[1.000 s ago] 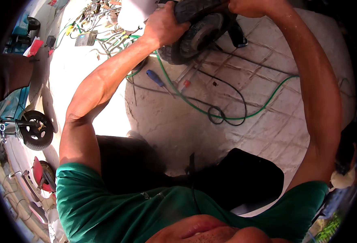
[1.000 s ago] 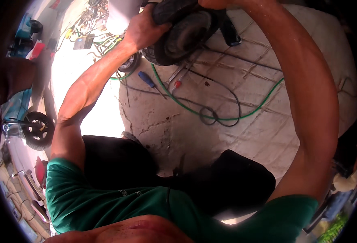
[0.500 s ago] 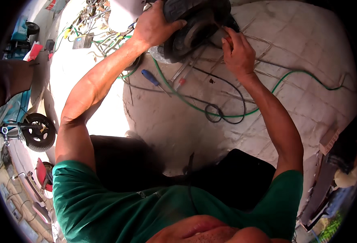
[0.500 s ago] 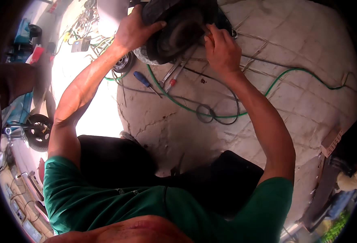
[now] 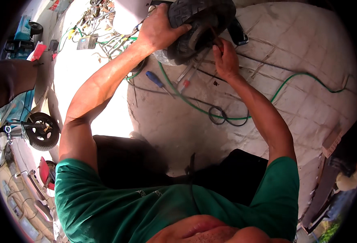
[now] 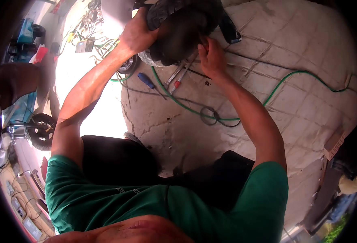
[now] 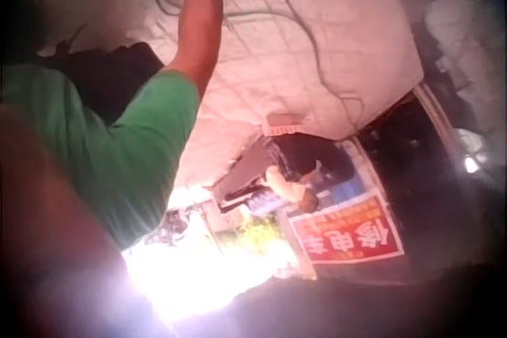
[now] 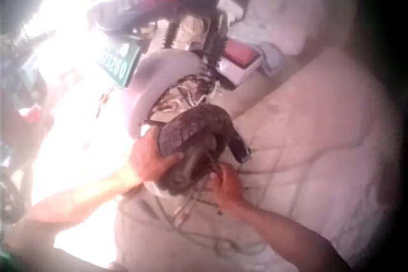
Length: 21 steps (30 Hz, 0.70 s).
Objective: The person removes a wheel from an electric scooter and pries the tire off the wheel rim using pliers, a screwdriver, and metal pry tools.
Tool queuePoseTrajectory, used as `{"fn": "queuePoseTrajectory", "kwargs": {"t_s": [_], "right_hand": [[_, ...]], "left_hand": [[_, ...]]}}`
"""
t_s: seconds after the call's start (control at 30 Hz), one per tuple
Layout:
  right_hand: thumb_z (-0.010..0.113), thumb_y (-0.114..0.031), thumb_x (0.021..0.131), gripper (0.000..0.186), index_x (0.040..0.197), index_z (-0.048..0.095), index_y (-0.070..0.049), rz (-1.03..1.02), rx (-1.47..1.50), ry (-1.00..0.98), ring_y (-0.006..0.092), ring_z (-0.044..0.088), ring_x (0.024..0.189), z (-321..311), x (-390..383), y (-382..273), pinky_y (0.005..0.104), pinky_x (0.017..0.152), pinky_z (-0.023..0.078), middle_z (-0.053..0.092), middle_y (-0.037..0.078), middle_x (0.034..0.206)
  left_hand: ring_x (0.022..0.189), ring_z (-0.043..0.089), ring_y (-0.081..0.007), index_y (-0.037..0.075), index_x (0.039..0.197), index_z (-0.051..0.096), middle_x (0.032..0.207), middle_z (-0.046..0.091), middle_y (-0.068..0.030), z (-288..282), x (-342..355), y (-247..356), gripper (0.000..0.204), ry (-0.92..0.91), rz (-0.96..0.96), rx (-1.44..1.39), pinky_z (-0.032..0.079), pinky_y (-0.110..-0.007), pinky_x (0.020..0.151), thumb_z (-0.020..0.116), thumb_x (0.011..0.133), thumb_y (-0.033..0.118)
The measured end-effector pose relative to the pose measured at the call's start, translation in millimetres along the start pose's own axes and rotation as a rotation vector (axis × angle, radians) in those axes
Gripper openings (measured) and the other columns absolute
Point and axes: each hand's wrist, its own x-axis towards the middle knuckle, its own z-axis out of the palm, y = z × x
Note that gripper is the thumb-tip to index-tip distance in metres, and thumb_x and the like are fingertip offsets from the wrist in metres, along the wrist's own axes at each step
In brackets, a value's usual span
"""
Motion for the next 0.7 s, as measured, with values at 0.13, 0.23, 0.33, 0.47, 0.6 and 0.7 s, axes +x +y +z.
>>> {"fn": "queuePoseTrajectory", "kwargs": {"t_s": [0.13, 0.23, 0.33, 0.47, 0.6, 0.7], "right_hand": [[0.061, -0.034, 0.103, 0.037, 0.128, 0.058, -0.007, 0.058, -0.110, -0.123, 0.0349, 0.066, 0.101, -20, 8, -1, 0.0450, 0.086, 0.053, 0.068, 0.015, 0.112], [0.063, -0.030, 0.102, 0.030, 0.121, 0.059, -0.008, -0.100, -0.354, -0.187, 0.0361, 0.068, 0.097, -72, 39, 3, 0.0448, 0.081, 0.056, 0.070, 0.013, 0.106], [0.063, -0.031, 0.102, 0.031, 0.119, 0.058, -0.006, -0.275, -0.438, -0.169, 0.0404, 0.068, 0.092, -85, 36, -6, 0.0476, 0.080, 0.055, 0.070, 0.015, 0.098], [0.064, -0.033, 0.100, 0.034, 0.108, 0.057, -0.001, 0.328, 0.000, -0.224, 0.0421, 0.066, 0.092, -28, -31, -90, 0.0473, 0.080, 0.051, 0.065, 0.019, 0.096], [0.063, -0.031, 0.101, 0.033, 0.109, 0.055, 0.000, 0.373, 0.041, -0.389, 0.0436, 0.065, 0.090, -77, -7, -142, 0.0475, 0.078, 0.050, 0.065, 0.021, 0.092], [0.063, -0.030, 0.100, 0.033, 0.111, 0.054, 0.000, 0.129, -0.274, -0.529, 0.0488, 0.067, 0.093, -115, 9, -117, 0.0551, 0.080, 0.051, 0.068, 0.027, 0.093]], "left_hand": [[0.097, 0.070, -0.0471, -0.001, 0.136, 0.048, 0.101, 0.072, -0.0289, -8, -4, 4, 0.077, 0.015, -0.075, 0.042, 0.057, -0.051, 0.086, 0.083, 0.081, 0.042], [0.109, 0.070, -0.0406, -0.004, 0.124, 0.052, 0.110, 0.071, -0.0270, -9, -10, -6, 0.072, 0.017, 0.023, -0.062, 0.055, -0.046, 0.092, 0.084, 0.083, 0.046], [0.110, 0.070, -0.0399, -0.002, 0.130, 0.051, 0.114, 0.071, -0.0260, -8, -6, -13, 0.075, -0.082, -0.032, -0.007, 0.054, -0.045, 0.094, 0.084, 0.083, 0.046], [0.108, 0.068, -0.0424, -0.004, 0.125, 0.052, 0.112, 0.069, -0.0283, -6, -12, -24, 0.075, -0.017, 0.061, -0.076, 0.054, -0.047, 0.093, 0.085, 0.079, 0.046], [0.111, 0.069, -0.0397, -0.004, 0.131, 0.051, 0.115, 0.070, -0.0264, -16, -29, -48, 0.078, -0.025, 0.101, -0.136, 0.054, -0.045, 0.095, 0.084, 0.082, 0.047], [0.110, 0.069, -0.0408, -0.003, 0.130, 0.051, 0.114, 0.070, -0.0267, -14, -29, -55, 0.076, -0.025, 0.145, -0.127, 0.054, -0.045, 0.094, 0.084, 0.083, 0.046]]}}
